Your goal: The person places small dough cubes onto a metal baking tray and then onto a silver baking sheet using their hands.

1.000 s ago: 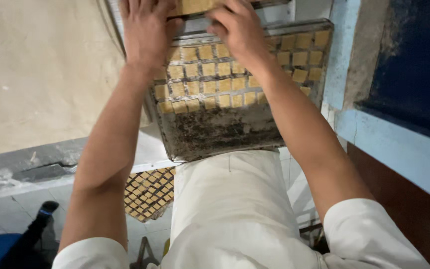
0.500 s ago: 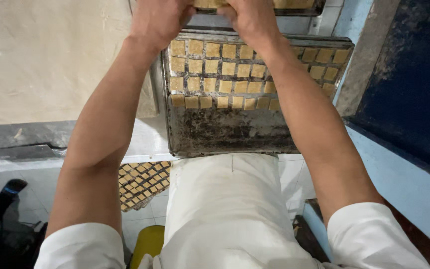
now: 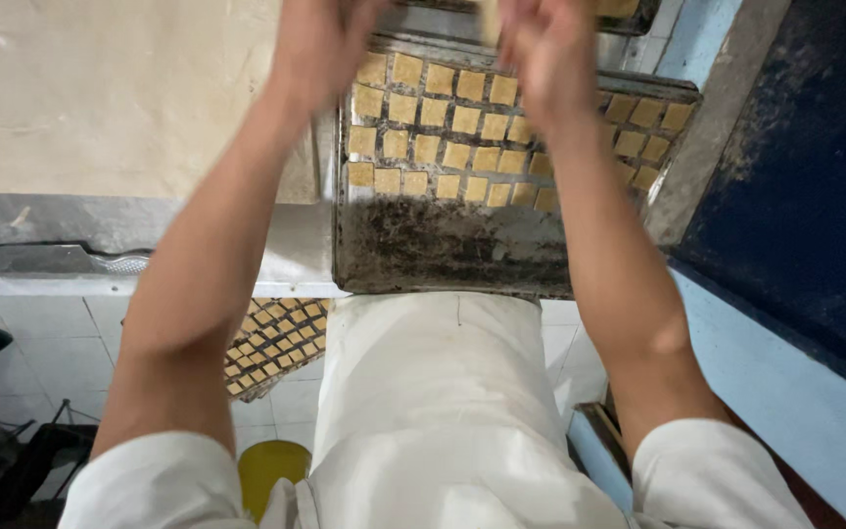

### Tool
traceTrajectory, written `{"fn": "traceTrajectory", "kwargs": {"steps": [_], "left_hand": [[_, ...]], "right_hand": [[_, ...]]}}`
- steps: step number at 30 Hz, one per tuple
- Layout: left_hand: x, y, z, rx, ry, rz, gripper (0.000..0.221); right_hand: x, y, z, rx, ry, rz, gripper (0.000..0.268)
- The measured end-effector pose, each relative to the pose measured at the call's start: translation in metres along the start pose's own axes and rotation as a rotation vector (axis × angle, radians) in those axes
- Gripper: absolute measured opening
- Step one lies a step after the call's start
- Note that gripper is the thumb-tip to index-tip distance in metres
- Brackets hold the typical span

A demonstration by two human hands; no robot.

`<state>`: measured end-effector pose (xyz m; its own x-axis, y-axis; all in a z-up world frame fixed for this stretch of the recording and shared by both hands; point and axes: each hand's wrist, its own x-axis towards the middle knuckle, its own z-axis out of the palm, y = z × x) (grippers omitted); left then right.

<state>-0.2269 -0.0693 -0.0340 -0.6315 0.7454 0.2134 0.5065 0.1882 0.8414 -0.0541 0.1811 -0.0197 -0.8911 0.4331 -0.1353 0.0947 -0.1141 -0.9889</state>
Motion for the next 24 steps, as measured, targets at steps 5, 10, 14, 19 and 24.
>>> {"fn": "traceTrajectory", "kwargs": {"steps": [5, 10, 14, 19, 24], "left_hand": [[-0.104, 0.079, -0.023, 0.278, -0.186, 0.013, 0.006], [-0.175, 0.106, -0.023, 0.612, -0.331, 0.214, 0.027], [-0.194, 0.102, -0.018, 0.612, -0.262, 0.203, 0.034], [-0.192, 0.097, -0.025, 0.593, -0.174, 0.124, 0.039], [-0.179, 0.095, -0.028, 0.587, -0.205, 0.140, 0.038]], "right_hand": [[-0.122, -0.032, 0.065, -0.450, -0.073, 0.218, 0.006], [-0.187, -0.004, 0.098, -0.904, -0.215, -0.279, 0.009], [-0.201, 0.005, 0.103, -1.067, -0.293, -0.333, 0.009], [-0.187, -0.002, 0.122, -1.053, -0.365, -0.369, 0.030], [-0.175, -0.003, 0.138, -1.144, -0.335, -0.390, 0.030]]}}
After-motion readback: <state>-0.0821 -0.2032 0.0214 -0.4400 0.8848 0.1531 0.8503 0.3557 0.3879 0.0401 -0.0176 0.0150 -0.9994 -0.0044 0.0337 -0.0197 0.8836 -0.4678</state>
